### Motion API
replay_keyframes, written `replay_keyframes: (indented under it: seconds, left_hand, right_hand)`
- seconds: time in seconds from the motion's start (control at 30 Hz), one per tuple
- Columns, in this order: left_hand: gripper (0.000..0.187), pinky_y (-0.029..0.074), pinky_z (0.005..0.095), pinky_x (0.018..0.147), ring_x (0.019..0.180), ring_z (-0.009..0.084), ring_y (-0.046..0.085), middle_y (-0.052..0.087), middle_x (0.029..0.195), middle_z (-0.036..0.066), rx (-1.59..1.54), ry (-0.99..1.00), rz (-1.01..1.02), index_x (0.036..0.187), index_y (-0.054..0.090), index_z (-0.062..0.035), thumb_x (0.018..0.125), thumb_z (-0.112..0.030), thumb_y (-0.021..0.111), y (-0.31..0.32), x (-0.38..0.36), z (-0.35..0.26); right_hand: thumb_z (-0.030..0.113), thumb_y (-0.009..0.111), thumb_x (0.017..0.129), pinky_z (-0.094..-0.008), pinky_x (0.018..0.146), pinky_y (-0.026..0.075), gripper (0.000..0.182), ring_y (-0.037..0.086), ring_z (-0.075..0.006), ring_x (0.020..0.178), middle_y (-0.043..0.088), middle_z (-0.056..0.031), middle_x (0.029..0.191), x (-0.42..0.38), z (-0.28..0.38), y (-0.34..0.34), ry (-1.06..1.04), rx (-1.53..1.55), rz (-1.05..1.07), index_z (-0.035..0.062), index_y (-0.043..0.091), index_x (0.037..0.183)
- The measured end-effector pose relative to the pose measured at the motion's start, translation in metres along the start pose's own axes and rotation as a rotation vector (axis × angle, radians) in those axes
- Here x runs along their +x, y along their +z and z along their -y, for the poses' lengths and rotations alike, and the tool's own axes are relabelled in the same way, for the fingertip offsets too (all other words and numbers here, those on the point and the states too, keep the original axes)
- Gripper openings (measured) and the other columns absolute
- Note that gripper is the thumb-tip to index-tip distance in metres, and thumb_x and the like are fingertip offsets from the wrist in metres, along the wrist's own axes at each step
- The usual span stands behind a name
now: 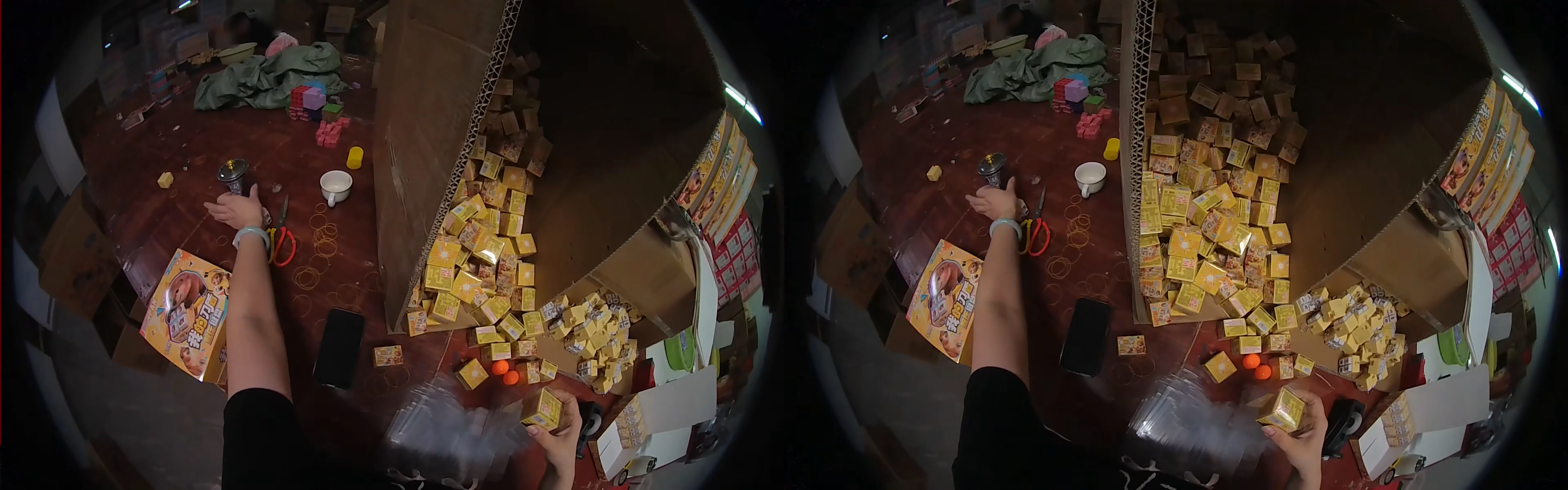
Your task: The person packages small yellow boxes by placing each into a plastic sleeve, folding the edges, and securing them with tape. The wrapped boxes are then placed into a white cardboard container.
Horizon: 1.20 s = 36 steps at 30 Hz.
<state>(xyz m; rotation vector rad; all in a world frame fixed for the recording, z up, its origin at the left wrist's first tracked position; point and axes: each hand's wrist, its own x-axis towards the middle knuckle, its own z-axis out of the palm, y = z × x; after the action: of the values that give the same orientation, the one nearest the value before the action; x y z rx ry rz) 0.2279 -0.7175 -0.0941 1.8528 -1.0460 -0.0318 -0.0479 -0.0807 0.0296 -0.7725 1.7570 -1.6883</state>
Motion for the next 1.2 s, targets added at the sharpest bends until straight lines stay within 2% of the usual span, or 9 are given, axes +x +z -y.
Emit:
replay_keyframes:
  seconds: [0.07,0.13,0.27,0.47,0.77,0.9,1.07,1.13,1.2]
  left_hand:
    - [0.098,0.015,0.055,0.119,0.145,0.0434,0.014,0.008,0.153,0.035,-0.009,-0.023,-0.075,0.137,0.026,0.0038,0.07,-0.038,0.085,-0.007,-0.027,-0.026]
    - [0.093,0.015,0.054,0.119,0.145,0.0427,0.015,0.013,0.155,0.03,-0.224,0.444,-0.276,0.138,0.03,0.0027,0.072,-0.034,0.084,-0.004,-0.05,-0.039]
    - [0.087,0.022,0.0556,0.116,0.145,0.0408,0.019,0.021,0.156,0.02,-0.146,0.995,0.276,0.144,0.034,-0.0114,0.072,-0.024,0.081,0.014,-0.096,-0.079]
    - [0.101,0.043,0.0501,0.102,0.127,0.041,0.043,0.045,0.137,0.018,-0.144,0.395,0.759,0.148,0.03,-0.0214,0.064,-0.015,0.087,0.074,-0.113,-0.087]
    - [0.105,0.042,0.0489,0.105,0.126,0.0463,0.042,0.04,0.139,0.027,0.035,0.317,0.556,0.151,0.024,-0.0145,0.067,-0.023,0.086,0.051,-0.079,-0.044]
    - [0.086,0.031,0.0461,0.113,0.134,0.0441,0.035,0.035,0.146,0.028,-0.206,0.656,0.339,0.149,0.025,-0.0023,0.082,-0.025,0.073,0.03,-0.076,-0.041]
    - [0.076,0.02,0.0381,0.117,0.145,0.0333,0.024,0.026,0.157,0.02,-1.297,0.793,0.546,0.151,0.024,0.0007,0.096,-0.045,0.05,-0.193,-0.173,-0.139]
    - [0.078,0.016,0.0395,0.118,0.148,0.0358,0.014,0.016,0.159,0.021,-0.875,1.096,0.428,0.152,0.02,0.0006,0.092,-0.031,0.059,-0.227,-0.21,-0.157]
    - [0.074,0.037,0.0424,0.105,0.129,0.0396,0.046,0.045,0.139,0.029,-0.643,0.812,0.647,0.151,0.018,0.0041,0.091,-0.017,0.058,-0.226,-0.23,-0.162]
  right_hand:
    - [0.005,0.087,0.067,-0.0289,0.086,0.053,0.066,0.063,-0.0154,0.097,0.062,-0.0094,0.108,-0.001,0.0,0.005,0.009,0.02,0.006,-0.0021,0.048,0.12]
    - [0.004,0.087,0.067,-0.0288,0.086,0.053,0.066,0.063,-0.0155,0.097,0.062,-0.0096,0.107,-0.001,-0.003,0.006,0.006,0.021,0.013,-0.0023,0.048,0.12]
    - [0.004,0.086,0.067,-0.0299,0.086,0.053,0.065,0.064,-0.0164,0.098,0.062,-0.0104,0.108,-0.004,-0.003,0.003,0.012,0.012,0.009,-0.0027,0.048,0.119]
    - [0.003,0.086,0.068,-0.0318,0.087,0.054,0.065,0.064,-0.0174,0.1,0.062,-0.0112,0.11,-0.017,0.003,-0.006,-0.017,0.023,-0.066,-0.0025,0.048,0.119]
    - [-0.003,0.083,0.07,-0.0319,0.087,0.053,0.067,0.063,-0.0168,0.102,0.062,-0.0111,0.111,-0.023,0.0,-0.015,0.006,0.039,0.059,-0.0011,0.045,0.125]
    - [-0.005,0.082,0.071,-0.0313,0.089,0.052,0.067,0.062,-0.0163,0.103,0.062,-0.0098,0.112,-0.034,-0.006,-0.022,-0.042,0.101,0.107,-0.001,0.045,0.127]
    - [-0.007,0.08,0.072,-0.0312,0.088,0.053,0.065,0.063,-0.0162,0.103,0.062,-0.0094,0.112,-0.054,-0.011,-0.036,-0.075,0.158,0.16,-0.0004,0.046,0.128]
    - [-0.007,0.08,0.073,-0.0312,0.088,0.053,0.064,0.063,-0.0163,0.103,0.063,-0.0094,0.112,-0.062,-0.014,-0.04,-0.087,0.172,0.183,-0.0004,0.046,0.128]
    - [-0.006,0.08,0.073,-0.0311,0.089,0.053,0.064,0.063,-0.0162,0.103,0.063,-0.0095,0.113,-0.073,-0.012,-0.044,-0.083,0.215,0.199,-0.0015,0.047,0.128]
